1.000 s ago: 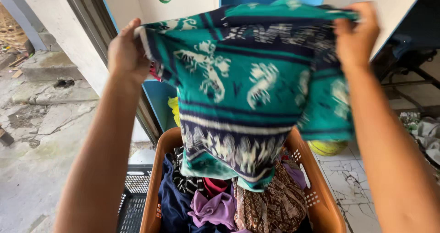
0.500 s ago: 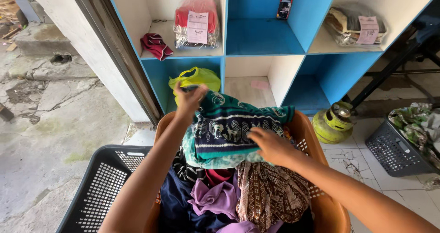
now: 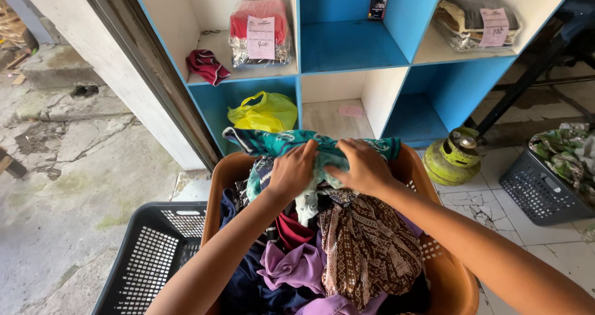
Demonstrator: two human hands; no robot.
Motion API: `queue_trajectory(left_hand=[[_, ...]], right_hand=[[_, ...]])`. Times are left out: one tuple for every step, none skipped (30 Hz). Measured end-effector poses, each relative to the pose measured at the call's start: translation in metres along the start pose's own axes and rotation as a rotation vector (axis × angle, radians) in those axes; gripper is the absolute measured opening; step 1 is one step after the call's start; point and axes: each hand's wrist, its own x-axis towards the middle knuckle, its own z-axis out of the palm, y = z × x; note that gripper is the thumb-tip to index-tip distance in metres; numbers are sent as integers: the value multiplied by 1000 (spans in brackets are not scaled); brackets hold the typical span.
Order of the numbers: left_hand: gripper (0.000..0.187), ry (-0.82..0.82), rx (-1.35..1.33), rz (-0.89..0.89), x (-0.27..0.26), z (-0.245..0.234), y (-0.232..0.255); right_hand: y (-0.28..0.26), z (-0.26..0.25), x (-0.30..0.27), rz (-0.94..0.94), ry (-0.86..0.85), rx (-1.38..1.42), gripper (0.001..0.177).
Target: The person wipes the surfaces of a blue shelving unit with a red cloth, moving items aside to clean underneath. They then pick up a basket of clothes, unfold a patterned green cloth, and fold it before placing it into a black laundry basket.
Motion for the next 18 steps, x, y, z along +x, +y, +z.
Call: queue_trajectory(left_hand=[[29, 18, 7, 75, -1, 0, -1], [35, 35, 19, 148, -3, -2, -3], [45, -3, 39, 151, -5, -4, -5], [55, -44, 57, 154, -7, -5, -5], [65, -84, 76, 157, -8, -6, -5], [64, -91, 111, 168, -13, -7, -3], [64, -98, 146, 179, -17, -7, -2], [65, -110, 174, 193, -21, -8, 1], [66, -164, 199, 208, -22, -9, 1], [67, -215, 222, 222, -20, -11, 0], [69, -266, 244, 237, -19, -13, -2], [67, -343, 223, 182, -20, -14, -5], [64, -420, 202, 126, -18, -15, -11], [62, -512, 175, 59, -24, -16, -16], [66, -505, 154, 67, -28, -18, -23], [70, -488, 143, 74, -31, -20, -32], [74, -470, 132, 79, -38, -21, -36], [63, -497, 105, 32, -43, -21, -38]], right_hand=[[0, 2, -1, -43, 23, -48, 48], [1, 5, -2, -89, 47, -91, 53], [2, 10, -5, -134, 70, -135, 58], [3, 17, -9, -71, -17, -157, 58], [4, 23, -14, -9, -105, -178, 58], [5, 29, -20, 60, -198, -198, 58], [7, 35, -24, 32, -171, -192, 57], [8, 39, -30, 11, -147, -187, 56], [9, 40, -32, -9, -123, -181, 55], [12, 36, -31, -30, -109, -171, 57], [16, 31, -29, -51, -95, -161, 59], [19, 25, -29, -72, -92, -148, 61], [22, 19, -28, -10, -177, -147, 59], [24, 12, -31, 53, -278, -134, 57], [24, 8, -38, 115, -380, -122, 55], [22, 5, -46, 161, -418, -120, 53], [22, 1, -53, 206, -457, -119, 52], [24, -4, -51, 241, -471, -132, 51]])
